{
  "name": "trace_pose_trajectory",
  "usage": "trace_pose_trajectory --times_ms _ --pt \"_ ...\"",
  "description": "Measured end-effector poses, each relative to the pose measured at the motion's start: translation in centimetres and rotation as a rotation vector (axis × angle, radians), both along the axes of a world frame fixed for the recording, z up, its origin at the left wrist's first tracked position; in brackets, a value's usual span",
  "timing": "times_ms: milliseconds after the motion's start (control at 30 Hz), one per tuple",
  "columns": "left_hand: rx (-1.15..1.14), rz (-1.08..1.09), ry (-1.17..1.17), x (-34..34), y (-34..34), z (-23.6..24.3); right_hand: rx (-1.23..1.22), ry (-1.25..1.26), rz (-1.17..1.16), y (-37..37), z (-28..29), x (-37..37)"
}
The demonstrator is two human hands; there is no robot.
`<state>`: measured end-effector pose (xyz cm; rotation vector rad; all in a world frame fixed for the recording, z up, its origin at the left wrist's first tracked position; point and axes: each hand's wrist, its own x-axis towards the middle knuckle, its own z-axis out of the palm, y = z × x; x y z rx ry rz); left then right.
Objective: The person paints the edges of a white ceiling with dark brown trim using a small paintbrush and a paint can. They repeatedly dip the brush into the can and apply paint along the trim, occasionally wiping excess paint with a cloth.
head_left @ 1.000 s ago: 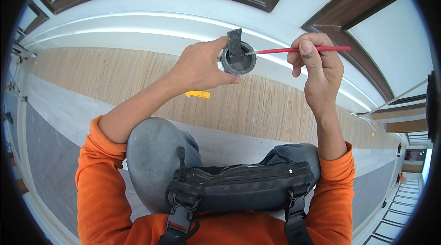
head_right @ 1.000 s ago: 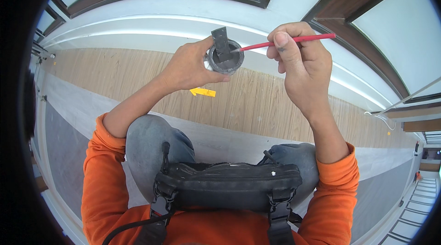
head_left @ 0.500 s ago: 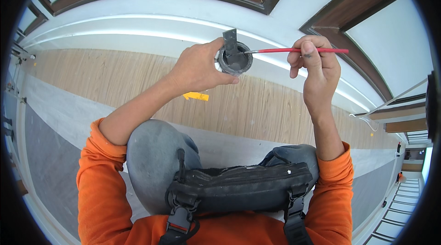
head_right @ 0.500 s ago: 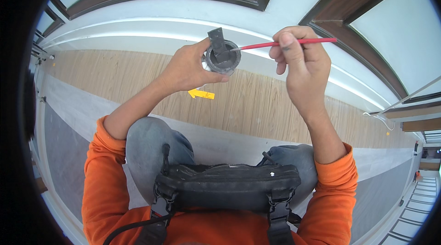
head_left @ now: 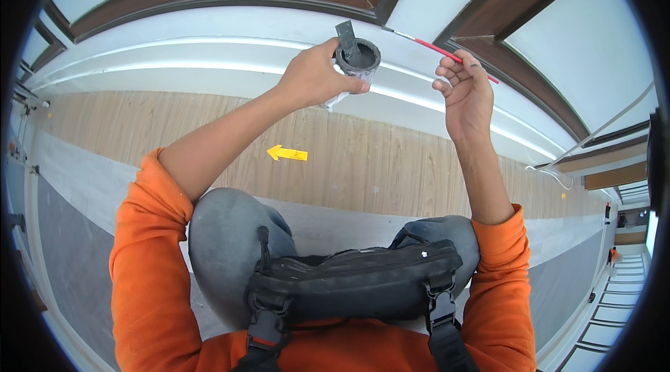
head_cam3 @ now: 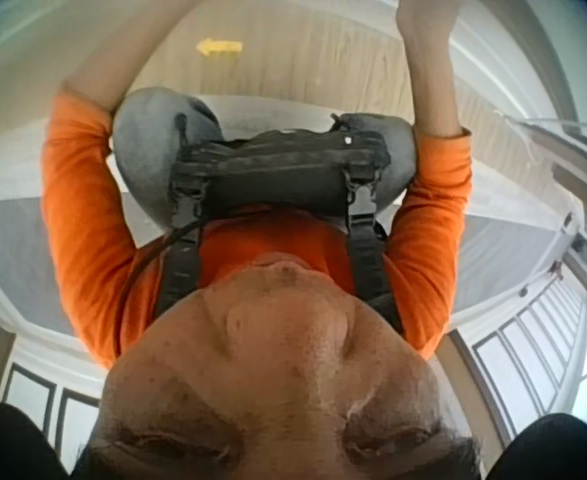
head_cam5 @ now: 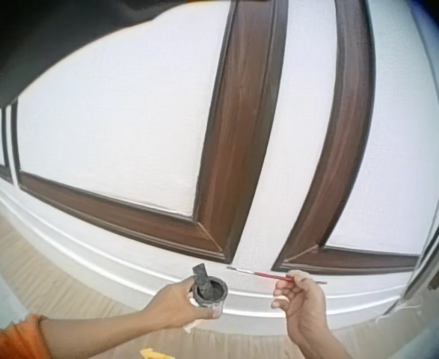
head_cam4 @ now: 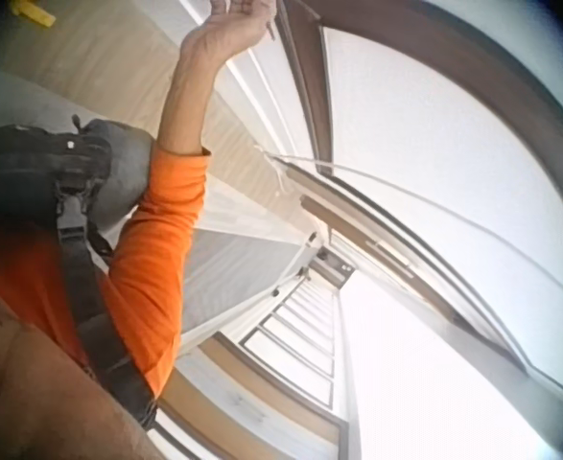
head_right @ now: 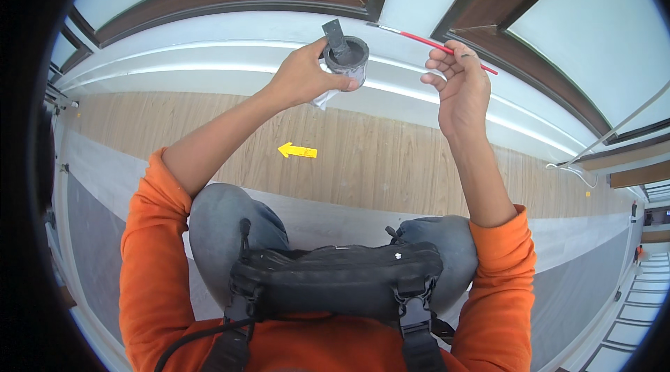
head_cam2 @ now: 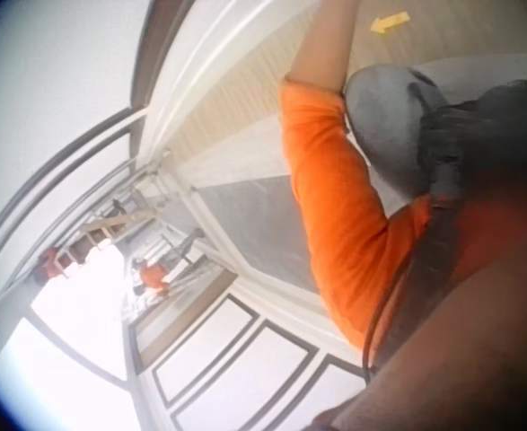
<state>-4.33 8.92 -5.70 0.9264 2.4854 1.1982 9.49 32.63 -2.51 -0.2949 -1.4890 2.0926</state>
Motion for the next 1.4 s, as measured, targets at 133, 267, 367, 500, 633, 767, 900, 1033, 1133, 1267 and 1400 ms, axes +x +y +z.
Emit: trace_pose_trajectory --times_ms 133,267,367,500,633,767,900,1033,1133,1267,1400 --pt "-0.039 0.023 -0.014 -0.5 1.8 -1.0 0.217 0.026 -0.099 -0.2 -0.2 -0.5" --pt "-0.037 0.025 -0.062 -0.4 3.0 -1.7 0.387 0.039 -0.114 -0.5 -0.5 -0.8" --pt "-0.045 0.023 -0.038 -0.3 3.2 -2.2 0.492 0.035 -0.120 -1.2 -0.4 -1.4" --pt "-0.064 0.017 -0.046 -0.2 2.7 -2.5 0.578 0.072 -0.160 -1.3 -0.5 -1.5" --pt "-0.071 -0.012 -0.069 0.7 1.9 -2.1 0.674 0.063 -0.166 -1.4 -1.0 -1.8" --pt "-0.120 -0.041 -0.050 1.1 1.4 -2.1 0.729 0.051 -0.211 -1.4 -0.9 -1.9" --pt "-0.172 -0.041 -0.018 1.4 1.5 -2.2 0.756 0.044 -0.175 -1.5 -0.9 -2.1" --pt "-0.132 -0.052 -0.026 1.6 1.1 -1.7 0.775 0.027 -0.217 -1.4 -1.0 -2.0" --pt "-0.126 -0.043 -0.043 1.5 1.0 -1.5 0.778 0.040 -0.219 -1.6 -0.8 -2.0" --pt "-0.103 -0.036 -0.037 1.5 0.9 -1.5 0.825 0.042 -0.225 -1.6 -0.7 -2.0" --pt "-0.105 -0.025 -0.025 1.6 0.7 -1.2 0.895 0.058 -0.231 -1.7 -0.7 -2.2"
